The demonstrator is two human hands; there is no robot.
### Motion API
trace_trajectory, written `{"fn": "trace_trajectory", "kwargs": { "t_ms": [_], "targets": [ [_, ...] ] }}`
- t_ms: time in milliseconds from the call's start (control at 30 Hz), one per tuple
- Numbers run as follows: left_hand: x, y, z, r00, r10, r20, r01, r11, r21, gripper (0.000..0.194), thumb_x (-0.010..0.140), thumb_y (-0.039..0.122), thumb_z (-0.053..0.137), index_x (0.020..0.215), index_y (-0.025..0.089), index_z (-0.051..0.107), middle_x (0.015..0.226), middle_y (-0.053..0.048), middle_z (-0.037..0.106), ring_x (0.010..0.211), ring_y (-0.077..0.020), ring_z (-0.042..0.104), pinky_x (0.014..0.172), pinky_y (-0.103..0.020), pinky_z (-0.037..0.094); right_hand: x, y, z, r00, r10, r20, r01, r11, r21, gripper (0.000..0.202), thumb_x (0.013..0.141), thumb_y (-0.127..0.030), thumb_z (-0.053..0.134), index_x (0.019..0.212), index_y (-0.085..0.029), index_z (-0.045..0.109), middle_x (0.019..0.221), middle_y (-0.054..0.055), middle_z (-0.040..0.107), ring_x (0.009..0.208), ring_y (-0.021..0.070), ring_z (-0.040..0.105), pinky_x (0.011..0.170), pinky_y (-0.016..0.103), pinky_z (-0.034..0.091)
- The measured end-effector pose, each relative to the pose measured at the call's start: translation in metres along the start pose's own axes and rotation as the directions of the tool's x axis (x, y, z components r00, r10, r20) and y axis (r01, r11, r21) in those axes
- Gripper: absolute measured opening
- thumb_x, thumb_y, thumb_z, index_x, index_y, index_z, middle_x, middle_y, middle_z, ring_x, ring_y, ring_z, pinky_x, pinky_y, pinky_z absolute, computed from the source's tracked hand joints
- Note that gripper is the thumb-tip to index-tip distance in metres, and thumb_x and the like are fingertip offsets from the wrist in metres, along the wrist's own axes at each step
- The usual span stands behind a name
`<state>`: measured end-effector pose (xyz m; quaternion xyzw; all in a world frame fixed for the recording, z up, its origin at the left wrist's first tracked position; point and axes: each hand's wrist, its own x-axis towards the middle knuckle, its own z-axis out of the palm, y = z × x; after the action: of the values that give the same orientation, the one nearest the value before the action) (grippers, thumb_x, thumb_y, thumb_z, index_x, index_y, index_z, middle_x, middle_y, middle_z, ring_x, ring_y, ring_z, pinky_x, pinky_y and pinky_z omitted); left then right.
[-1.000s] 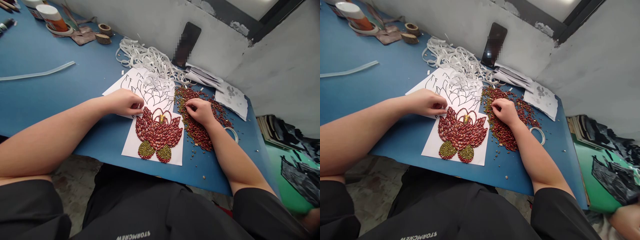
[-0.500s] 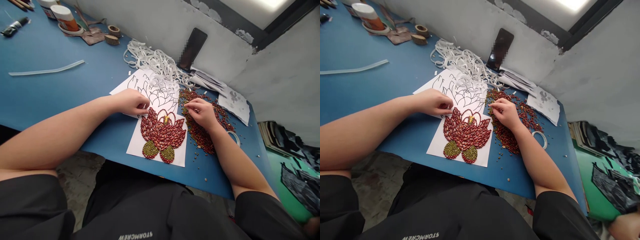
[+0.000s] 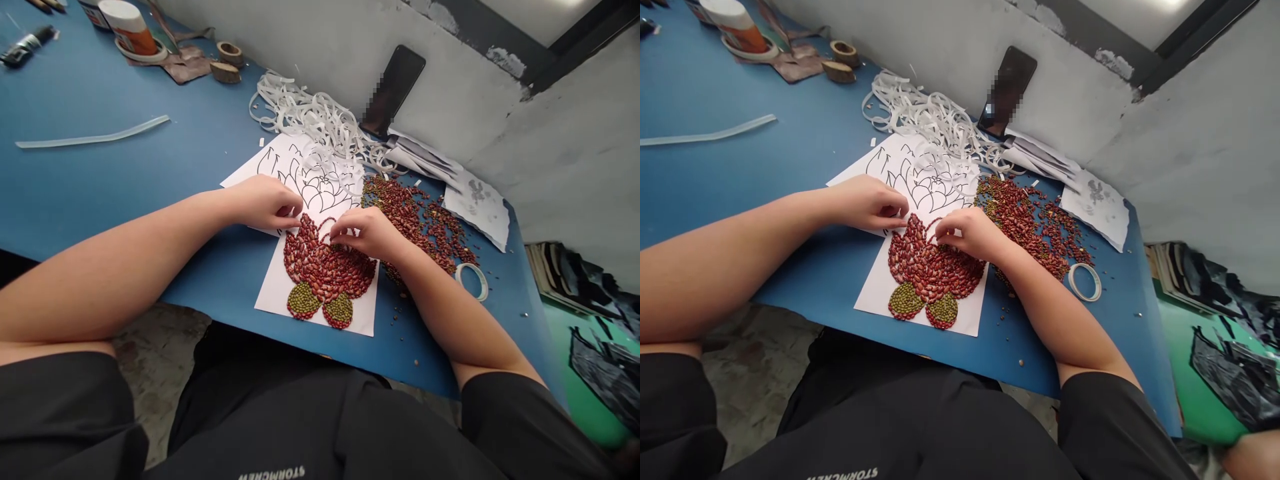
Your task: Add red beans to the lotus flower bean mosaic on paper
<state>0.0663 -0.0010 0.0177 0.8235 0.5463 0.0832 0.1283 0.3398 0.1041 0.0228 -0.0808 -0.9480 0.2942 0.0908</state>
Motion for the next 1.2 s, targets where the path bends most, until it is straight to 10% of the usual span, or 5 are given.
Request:
{"fn": "trace_trajectory", "kwargs": {
  "t_ms": [1200],
  "targets": [
    [0.000,-0.006,0.002,1.000,0.029,-0.005,-0.029,0.999,0.018,0.024,0.094,0.046,0.064,0.092,0.026,0.077,0.070,0.002,0.073,0.063,-0.0139,0.058,0.065,-0.028,0.036,0.001,0.014,0.005,0.982,-0.187,0.008,0.187,0.977,-0.104,0.023,0.099,-0.024,0.064,0.089,-0.026,0.084,0.093,0.007,0.075,0.089,0.0217,0.066,0.085,0.041,0.050]
  ]
}}
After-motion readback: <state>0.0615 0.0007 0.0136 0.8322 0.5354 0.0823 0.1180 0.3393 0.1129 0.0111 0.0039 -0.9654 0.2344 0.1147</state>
